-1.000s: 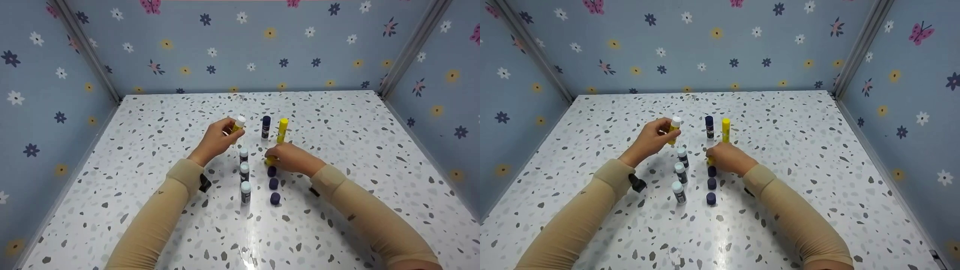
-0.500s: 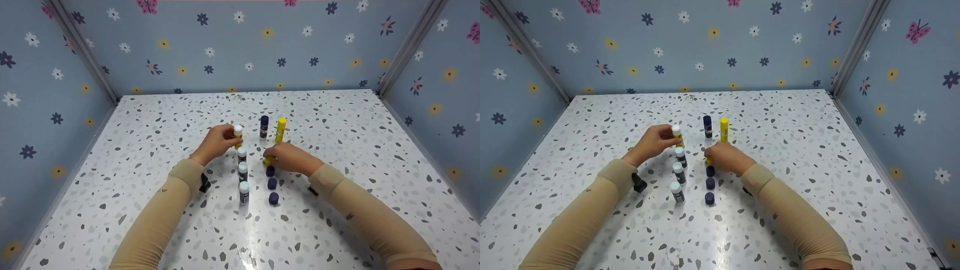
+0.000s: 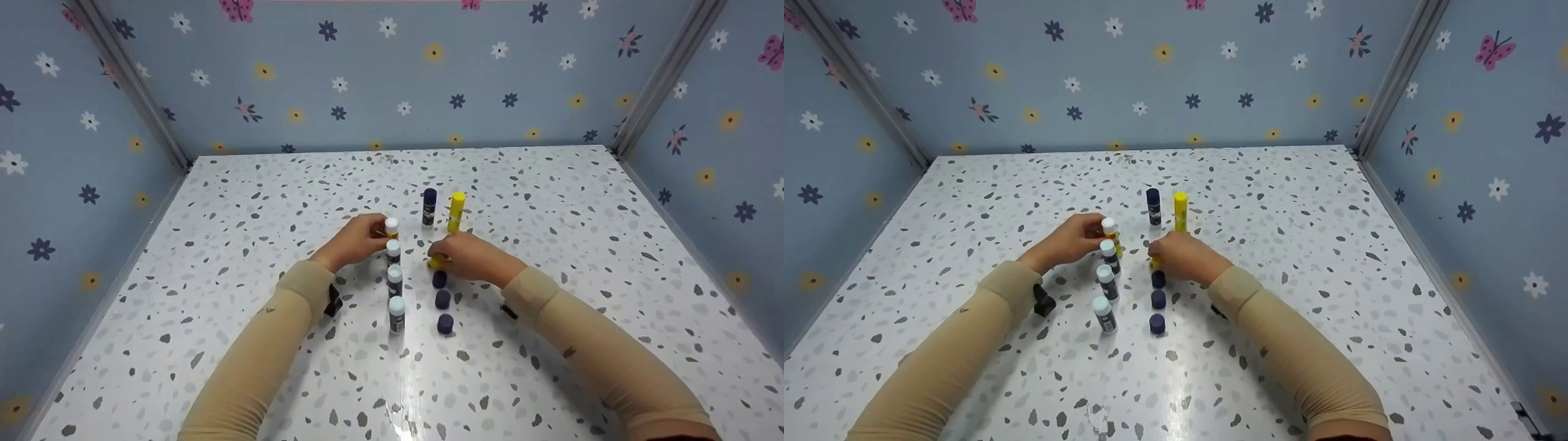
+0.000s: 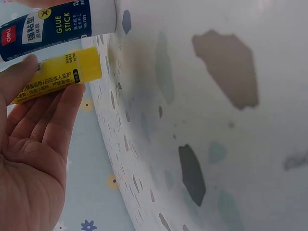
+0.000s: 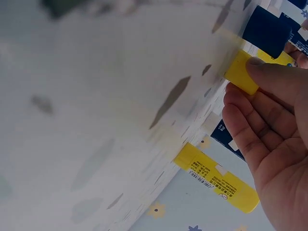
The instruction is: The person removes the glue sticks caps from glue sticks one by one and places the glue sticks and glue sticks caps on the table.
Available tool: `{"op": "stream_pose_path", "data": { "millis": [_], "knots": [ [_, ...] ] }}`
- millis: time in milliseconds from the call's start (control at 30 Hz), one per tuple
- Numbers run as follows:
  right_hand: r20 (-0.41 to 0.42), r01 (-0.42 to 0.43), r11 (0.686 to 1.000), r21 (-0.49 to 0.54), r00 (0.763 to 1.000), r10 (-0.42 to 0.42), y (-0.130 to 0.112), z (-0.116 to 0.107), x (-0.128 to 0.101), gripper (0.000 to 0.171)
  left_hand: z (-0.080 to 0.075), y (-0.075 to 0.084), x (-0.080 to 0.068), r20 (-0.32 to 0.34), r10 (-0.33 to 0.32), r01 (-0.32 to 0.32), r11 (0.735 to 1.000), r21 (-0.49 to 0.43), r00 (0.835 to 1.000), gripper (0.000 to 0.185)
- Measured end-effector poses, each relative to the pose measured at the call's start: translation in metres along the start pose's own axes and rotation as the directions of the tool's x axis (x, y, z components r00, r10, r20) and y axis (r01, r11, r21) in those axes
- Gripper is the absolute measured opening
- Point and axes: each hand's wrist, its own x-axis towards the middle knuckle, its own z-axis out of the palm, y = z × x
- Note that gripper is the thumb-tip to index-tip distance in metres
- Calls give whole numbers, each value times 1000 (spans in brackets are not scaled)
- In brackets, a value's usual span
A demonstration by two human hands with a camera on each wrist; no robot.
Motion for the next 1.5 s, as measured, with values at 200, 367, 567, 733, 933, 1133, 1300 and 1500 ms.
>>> {"op": "stream_pose_path", "data": {
  "millis": [200,367,567,733,933,1133,1300,1500],
  "knots": [
    [-3,0,1000,1,1000,0,1,0,0,20,1,-2,0,33,18,-17,1000,-20,999,26],
    [-9,12,1000,2,1000,-12,2,1,0,20,2,-2,-1,56,32,-31,999,-12,998,24],
    [-4,7,1000,7,1000,-7,2,1,-1,21,2,-3,-1,62,36,-35,999,-5,997,24],
    [-3,9,1000,-7,1000,-9,1,0,0,21,0,-5,-2,64,41,-40,999,-17,997,25],
    [-16,13,999,-29,1000,-14,1,1,2,19,0,-5,-3,78,35,-33,999,-25,996,25],
    [-13,-38,999,-27,999,38,2,1,5,22,1,-6,-2,79,25,-24,1000,-20,997,24],
    [-11,-71,997,-28,997,71,2,0,7,21,2,-6,-1,77,30,-28,999,-26,997,24],
    [8,-118,993,-23,993,118,2,0,10,22,1,-5,-1,83,38,-38,999,-12,996,24]
  ]
}}
